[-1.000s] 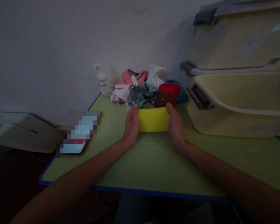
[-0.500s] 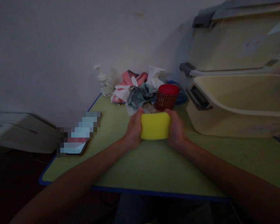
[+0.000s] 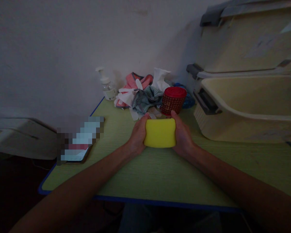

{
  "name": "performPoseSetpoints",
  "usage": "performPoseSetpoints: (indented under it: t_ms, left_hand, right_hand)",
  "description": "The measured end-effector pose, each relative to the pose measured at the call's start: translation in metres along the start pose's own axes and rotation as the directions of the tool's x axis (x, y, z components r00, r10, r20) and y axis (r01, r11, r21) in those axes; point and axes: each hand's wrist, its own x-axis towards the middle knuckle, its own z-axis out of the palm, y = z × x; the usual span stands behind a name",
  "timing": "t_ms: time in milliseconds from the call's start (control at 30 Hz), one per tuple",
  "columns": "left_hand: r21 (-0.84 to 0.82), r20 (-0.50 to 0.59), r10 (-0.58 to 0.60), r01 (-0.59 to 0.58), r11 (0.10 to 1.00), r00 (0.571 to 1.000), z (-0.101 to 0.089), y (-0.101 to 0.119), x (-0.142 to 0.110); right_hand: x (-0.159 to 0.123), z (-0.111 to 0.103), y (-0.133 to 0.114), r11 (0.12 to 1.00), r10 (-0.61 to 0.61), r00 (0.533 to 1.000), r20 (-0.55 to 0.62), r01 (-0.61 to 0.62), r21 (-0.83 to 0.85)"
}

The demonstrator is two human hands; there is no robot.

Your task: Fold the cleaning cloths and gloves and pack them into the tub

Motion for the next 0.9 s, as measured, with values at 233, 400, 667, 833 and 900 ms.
performPoseSetpoints:
  t_ms: [233,400,667,833,900]
  left_hand:
    - [0.007,0.017,0.044,-0.044,0.999,0.999,-0.006,0.000,0.008]
    - [0.017,0.034,0.055,-0.056,0.998,0.998,-0.009,-0.001,0.011]
    - [0.038,0.084,0.054,-0.057,0.998,0.995,-0.012,0.000,0.011]
    - [0.047,0.148,0.001,-0.008,0.999,0.989,-0.010,0.000,0.008]
    - [0.057,0.173,-0.001,-0.009,0.998,0.985,-0.010,0.000,0.008]
  right_hand:
    - [0.004,-0.001,-0.002,0.996,0.021,0.999,0.027,-0.024,0.085]
    - [0.003,0.000,-0.001,0.997,-0.016,1.000,0.012,0.015,0.074]
    - [0.003,-0.002,-0.002,1.000,-0.030,0.999,0.045,0.030,-0.008]
    - [0.003,-0.003,-0.002,0.997,-0.067,0.995,0.074,0.070,-0.045]
    - [0.002,-0.003,-0.002,0.997,-0.064,0.994,0.086,0.068,-0.046]
